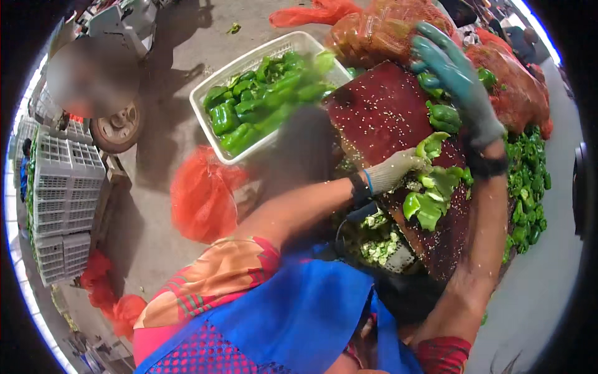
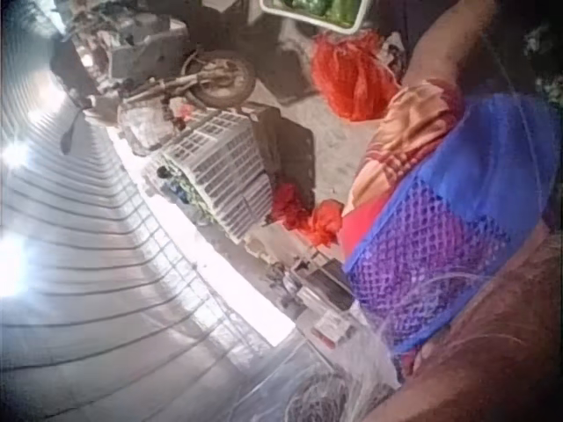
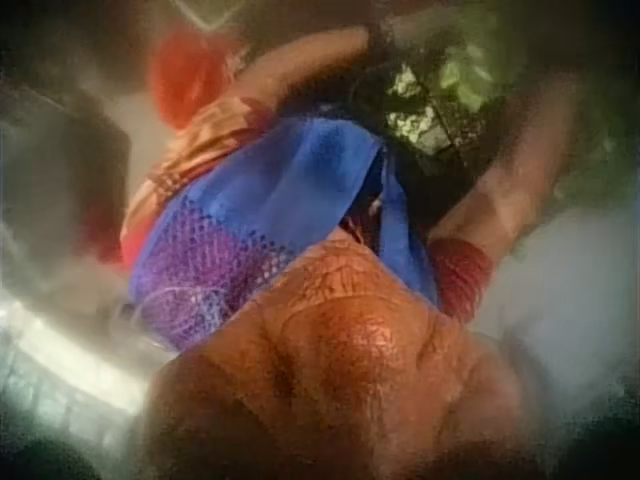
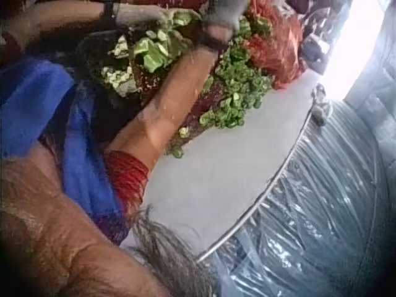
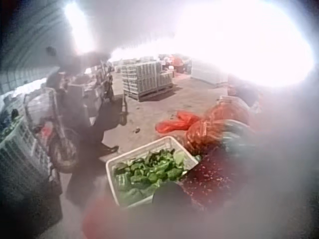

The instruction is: Manually removing stems and seeds from green peppers for processing.

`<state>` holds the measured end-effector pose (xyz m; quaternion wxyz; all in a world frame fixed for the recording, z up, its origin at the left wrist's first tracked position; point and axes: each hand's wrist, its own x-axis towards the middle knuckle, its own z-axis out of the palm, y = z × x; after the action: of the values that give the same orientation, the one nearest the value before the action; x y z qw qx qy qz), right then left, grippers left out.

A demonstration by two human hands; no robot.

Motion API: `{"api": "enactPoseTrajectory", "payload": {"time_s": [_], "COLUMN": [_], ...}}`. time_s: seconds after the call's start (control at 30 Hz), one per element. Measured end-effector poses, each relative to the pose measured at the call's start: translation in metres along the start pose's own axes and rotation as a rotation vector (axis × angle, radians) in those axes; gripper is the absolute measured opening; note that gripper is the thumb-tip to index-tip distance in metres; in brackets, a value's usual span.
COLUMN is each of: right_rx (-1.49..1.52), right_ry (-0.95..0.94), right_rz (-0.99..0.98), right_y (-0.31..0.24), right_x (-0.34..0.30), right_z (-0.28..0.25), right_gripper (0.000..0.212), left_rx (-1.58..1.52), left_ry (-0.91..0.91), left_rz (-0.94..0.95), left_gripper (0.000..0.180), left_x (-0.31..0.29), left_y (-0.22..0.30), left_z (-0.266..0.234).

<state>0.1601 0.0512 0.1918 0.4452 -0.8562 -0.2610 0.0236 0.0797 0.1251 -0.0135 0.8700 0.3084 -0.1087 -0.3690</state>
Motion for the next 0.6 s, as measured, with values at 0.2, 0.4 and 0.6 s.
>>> {"api": "enactPoseTrajectory", "payload": {"time_s": [0.2,0.4,0.6], "right_rx": [-0.141,-0.441,1.264], "right_ry": [0.667,0.294,0.79], "right_rz": [0.062,0.698,0.41], "right_y": [-0.021,0.089,0.047], "right_x": [-0.182,-0.328,-0.316], "right_z": [-0.063,-0.023,-0.022], "right_gripper": [0.057,0.053,0.075], "left_rx": [-0.008,0.036,0.644], "left_ry": [-0.016,-0.057,0.021], "left_rz": [-0.042,0.02,0.27], "left_gripper": [0.04,0.034,0.035], "left_x": [0.004,-0.007,0.015], "left_y": [0.002,0.021,-0.011], "left_z": [0.007,0.019,-0.033]}}
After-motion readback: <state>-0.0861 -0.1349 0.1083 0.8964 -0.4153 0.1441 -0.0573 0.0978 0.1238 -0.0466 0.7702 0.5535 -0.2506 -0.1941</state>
